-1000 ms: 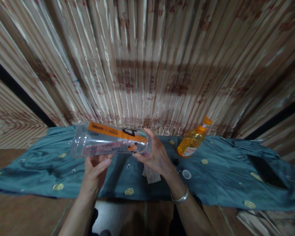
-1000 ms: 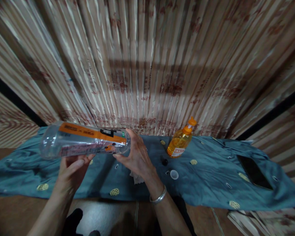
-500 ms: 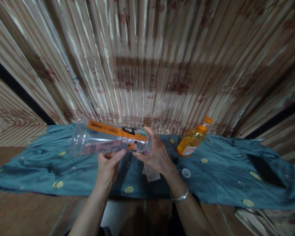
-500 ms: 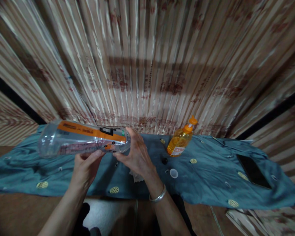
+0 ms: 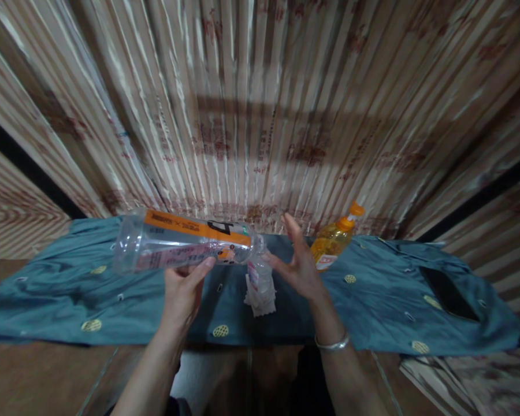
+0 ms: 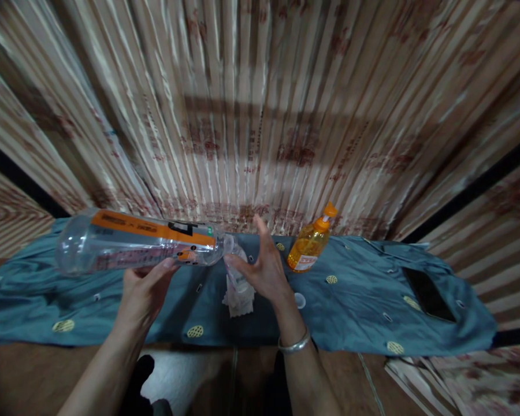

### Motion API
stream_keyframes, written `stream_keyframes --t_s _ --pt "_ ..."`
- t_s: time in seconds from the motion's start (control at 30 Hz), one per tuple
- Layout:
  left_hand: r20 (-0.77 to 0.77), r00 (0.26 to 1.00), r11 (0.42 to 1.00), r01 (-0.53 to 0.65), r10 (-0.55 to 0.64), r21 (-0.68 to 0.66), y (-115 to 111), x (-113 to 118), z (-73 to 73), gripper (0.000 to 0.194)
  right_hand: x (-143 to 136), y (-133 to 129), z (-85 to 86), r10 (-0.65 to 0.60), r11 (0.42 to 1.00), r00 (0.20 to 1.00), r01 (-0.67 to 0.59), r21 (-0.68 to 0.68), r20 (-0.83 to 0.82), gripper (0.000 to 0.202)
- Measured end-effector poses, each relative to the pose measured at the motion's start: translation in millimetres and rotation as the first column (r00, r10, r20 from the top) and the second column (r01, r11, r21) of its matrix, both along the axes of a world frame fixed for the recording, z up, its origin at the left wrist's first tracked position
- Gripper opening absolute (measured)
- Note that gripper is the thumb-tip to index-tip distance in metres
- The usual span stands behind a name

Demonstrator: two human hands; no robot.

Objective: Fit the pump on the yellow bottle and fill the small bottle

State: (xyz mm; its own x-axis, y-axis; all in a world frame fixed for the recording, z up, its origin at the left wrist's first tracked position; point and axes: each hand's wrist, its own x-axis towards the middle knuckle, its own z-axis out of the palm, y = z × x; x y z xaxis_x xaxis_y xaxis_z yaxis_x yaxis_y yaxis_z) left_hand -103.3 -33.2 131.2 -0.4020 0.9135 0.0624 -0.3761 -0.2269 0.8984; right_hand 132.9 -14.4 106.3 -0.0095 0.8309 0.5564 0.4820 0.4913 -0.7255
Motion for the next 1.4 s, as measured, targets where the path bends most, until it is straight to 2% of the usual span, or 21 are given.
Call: stream_keyframes --t_s 0.13,0.27,0.4,0.5,0.63,0.8,0.93,1.1,1.27,1.4 --pt "0.002 1.000 1.000 -0.007 0.007 -0.017 -1 1 2.0 0.047 13 0 -34.8 -0.075 0.994 0.990 0.066 -0.081 -0.119 0.103" --pt "-0.005 1.000 0.999 -0.022 0.022 -0.036 -2 1 2.5 0.051 9 -3 -77.7 -0.039 0.965 0.985 -0.006 -0.262 -0.169 0.117" --pt "-0.031 0.999 0.999 -0.033 0.032 -0.020 -3 1 2.9 0.052 5 -2 -99.5 0.006 0.911 0.981 -0.086 -0.404 -0.196 0.130" --pt "-0.026 0.999 0.999 -0.030 0.029 -0.021 -3 1 4.8 0.050 1 -2 -103.5 0.017 0.899 0.980 -0.103 -0.426 -0.200 0.131" --pt "-0.033 0.999 0.998 -0.041 0.039 -0.040 -3 3 8.4 0.048 -11 -5 -102.7 0.034 0.912 0.986 -0.098 -0.399 -0.164 0.124" --pt "-0.050 0.997 0.997 -0.055 0.052 -0.056 -5 6 10.8 0.045 -23 -10 -97.8 -0.020 0.916 0.996 -0.016 -0.400 -0.086 0.108" --pt "-0.073 0.995 0.997 -0.069 0.066 -0.040 -5 7 6.8 0.046 -25 -10 -98.5 -0.061 0.918 0.995 0.024 -0.397 -0.080 0.102" --pt "-0.091 0.995 0.998 -0.042 0.037 -0.049 -4 7 1.2 0.048 -29 -9 -107.7 -0.102 0.913 0.990 0.056 -0.404 -0.093 0.091" --pt "-0.050 0.998 0.997 -0.033 0.029 -0.071 -7 5 0.9 0.044 -30 -9 -111.8 -0.125 0.900 0.989 0.081 -0.427 -0.074 0.091" --pt "-0.088 0.996 0.997 -0.016 0.009 -0.074 -10 3 -1.8 0.043 -29 -12 -110.4 -0.110 0.899 0.992 0.074 -0.431 -0.060 0.093"
